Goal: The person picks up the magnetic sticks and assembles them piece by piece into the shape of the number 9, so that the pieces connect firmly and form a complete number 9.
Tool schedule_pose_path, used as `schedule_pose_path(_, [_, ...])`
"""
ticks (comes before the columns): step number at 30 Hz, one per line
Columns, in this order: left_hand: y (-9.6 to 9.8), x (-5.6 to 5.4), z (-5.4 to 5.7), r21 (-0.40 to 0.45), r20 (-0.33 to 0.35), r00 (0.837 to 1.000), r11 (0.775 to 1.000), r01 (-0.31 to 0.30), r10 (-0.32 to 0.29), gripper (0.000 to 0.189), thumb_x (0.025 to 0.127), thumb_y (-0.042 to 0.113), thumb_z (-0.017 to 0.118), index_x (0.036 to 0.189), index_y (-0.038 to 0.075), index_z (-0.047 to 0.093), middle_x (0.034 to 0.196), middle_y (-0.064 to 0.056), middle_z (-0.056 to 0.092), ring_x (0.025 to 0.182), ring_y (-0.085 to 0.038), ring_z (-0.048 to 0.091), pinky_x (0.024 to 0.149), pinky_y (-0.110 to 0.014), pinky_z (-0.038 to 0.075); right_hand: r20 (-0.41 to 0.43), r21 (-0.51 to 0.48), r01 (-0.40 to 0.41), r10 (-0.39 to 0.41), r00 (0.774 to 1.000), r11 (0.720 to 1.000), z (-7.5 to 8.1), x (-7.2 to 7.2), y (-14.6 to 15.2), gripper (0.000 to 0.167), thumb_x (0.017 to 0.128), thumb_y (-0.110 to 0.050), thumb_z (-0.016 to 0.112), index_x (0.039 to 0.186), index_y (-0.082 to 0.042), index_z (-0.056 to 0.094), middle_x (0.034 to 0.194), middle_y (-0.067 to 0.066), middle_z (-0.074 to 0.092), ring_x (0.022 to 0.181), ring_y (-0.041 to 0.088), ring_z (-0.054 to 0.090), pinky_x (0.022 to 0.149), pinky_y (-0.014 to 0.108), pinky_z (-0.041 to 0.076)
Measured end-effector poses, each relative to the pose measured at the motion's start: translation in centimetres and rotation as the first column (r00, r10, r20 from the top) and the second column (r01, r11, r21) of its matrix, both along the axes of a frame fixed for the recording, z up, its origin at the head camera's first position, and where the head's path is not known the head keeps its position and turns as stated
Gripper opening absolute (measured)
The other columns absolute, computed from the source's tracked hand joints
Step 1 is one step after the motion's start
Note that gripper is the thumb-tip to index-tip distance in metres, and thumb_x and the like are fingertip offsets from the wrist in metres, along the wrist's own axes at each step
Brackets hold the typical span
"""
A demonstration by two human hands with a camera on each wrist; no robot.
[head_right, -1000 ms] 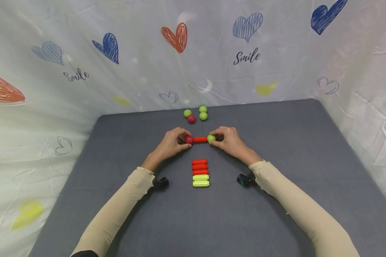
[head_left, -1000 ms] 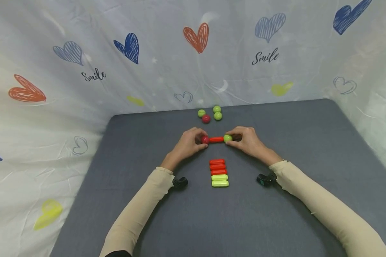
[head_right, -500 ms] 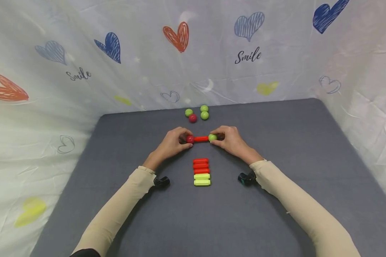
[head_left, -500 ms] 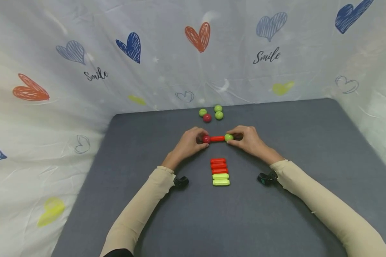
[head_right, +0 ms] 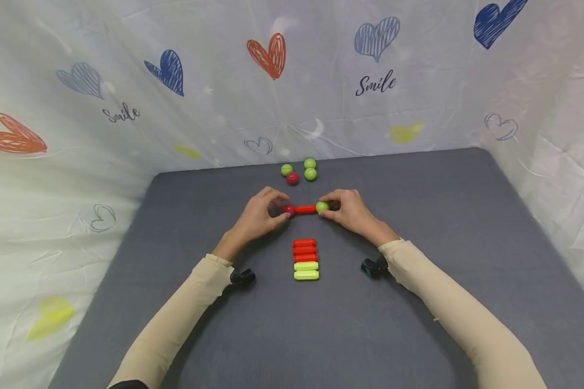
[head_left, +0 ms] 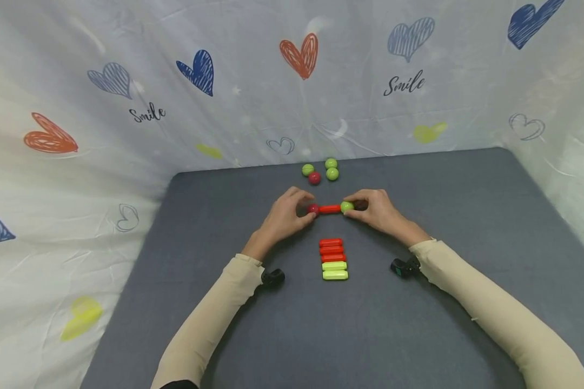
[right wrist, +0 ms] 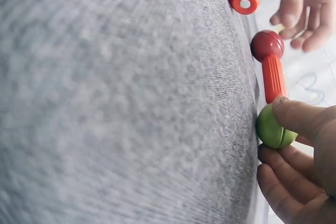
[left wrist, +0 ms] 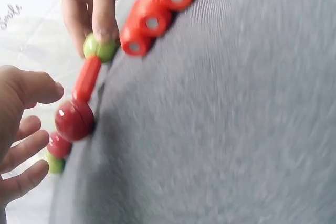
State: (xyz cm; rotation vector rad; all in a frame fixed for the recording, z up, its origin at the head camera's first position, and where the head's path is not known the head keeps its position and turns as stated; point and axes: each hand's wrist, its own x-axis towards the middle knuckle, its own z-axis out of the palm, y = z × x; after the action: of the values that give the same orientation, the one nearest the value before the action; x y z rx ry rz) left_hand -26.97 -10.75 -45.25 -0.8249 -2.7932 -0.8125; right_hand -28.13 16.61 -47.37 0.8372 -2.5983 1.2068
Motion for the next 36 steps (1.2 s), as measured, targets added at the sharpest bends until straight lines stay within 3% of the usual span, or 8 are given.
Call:
schedule_pose_path(5, [0.7, 1.0, 1.1, -0.062, 0.009, 0.996, 0.994, 0.093, -0.093, 0.020, 0.089, 0.024, 0.076, 0.106, 0.014, 0.072, 0.099, 0.003, 0.062, 0.088, -0.011, 0.061, 0.079, -0.029, 0.050, 0.015, 0.030, 0.009, -0.010, 1.000, 0.999, 0.2, -0.1, -0.1, 0.034, 0.081, -0.014, 0.086, 0.111, -0.001, 0.076, 0.099, 0.011, 0.074, 0.083, 0.022, 0.071, 0.074, 0.042, 0.057])
schedule_pose_path(9, [1.6, 1.7, 1.7, -0.132, 0.112, 0.978, 0.973, 0.189, -0.175, 0.019, 0.090, 0.026, 0.076, 0.105, 0.014, 0.074, 0.093, 0.007, 0.064, 0.083, -0.007, 0.061, 0.076, -0.025, 0.050, 0.020, 0.028, 0.007, -0.008, 1.000, 1.000, 0.3, -0.2, -0.1, 0.033, 0.081, -0.013, 0.086, 0.110, -0.001, 0.076, 0.098, 0.011, 0.074, 0.082, 0.022, 0.071, 0.074, 0.042, 0.057])
schedule_pose_path(14, [2.7, 2.2, 1.7, -0.178, 0.242, 0.946, 0.948, 0.262, -0.216, 0.021, 0.092, 0.031, 0.073, 0.106, 0.015, 0.074, 0.093, 0.009, 0.067, 0.080, -0.003, 0.060, 0.074, -0.022, 0.051, 0.029, 0.016, 0.004, -0.004, 1.000, 1.000, 0.2, -0.2, -0.1, 0.032, 0.081, -0.012, 0.086, 0.110, -0.001, 0.076, 0.098, 0.011, 0.074, 0.082, 0.022, 0.071, 0.073, 0.041, 0.058])
schedule_pose_path(20, [3.3, 2.5, 1.4, -0.196, 0.279, 0.933, 0.937, 0.289, -0.229, 0.021, 0.092, 0.030, 0.075, 0.105, 0.014, 0.077, 0.094, 0.007, 0.071, 0.079, -0.001, 0.062, 0.074, -0.020, 0.051, 0.026, 0.019, 0.009, -0.009, 1.000, 1.000, 0.1, -0.1, -0.1, 0.032, 0.082, -0.013, 0.085, 0.111, -0.002, 0.076, 0.100, 0.011, 0.074, 0.083, 0.022, 0.071, 0.074, 0.041, 0.058])
schedule_pose_path(31, [3.5, 2.5, 1.3, -0.165, 0.338, 0.909, 0.936, 0.312, -0.244, 0.018, 0.091, 0.023, 0.077, 0.106, 0.014, 0.080, 0.093, 0.008, 0.072, 0.077, 0.001, 0.062, 0.069, -0.018, 0.051, 0.022, 0.016, 0.011, -0.011, 1.000, 1.000, 0.0, -0.1, -0.1, 0.032, 0.081, -0.011, 0.085, 0.110, -0.002, 0.076, 0.100, 0.012, 0.074, 0.083, 0.022, 0.071, 0.074, 0.041, 0.058])
schedule_pose_path(36, [3.4, 2.6, 1.4, -0.160, 0.333, 0.908, 0.934, 0.320, -0.254, 0.018, 0.091, 0.024, 0.077, 0.105, 0.013, 0.080, 0.091, 0.009, 0.072, 0.076, 0.000, 0.062, 0.070, -0.018, 0.051, 0.028, 0.013, 0.007, -0.008, 1.000, 1.000, 0.1, -0.2, -0.1, 0.032, 0.082, -0.012, 0.085, 0.110, -0.001, 0.076, 0.099, 0.011, 0.074, 0.083, 0.022, 0.071, 0.074, 0.041, 0.058])
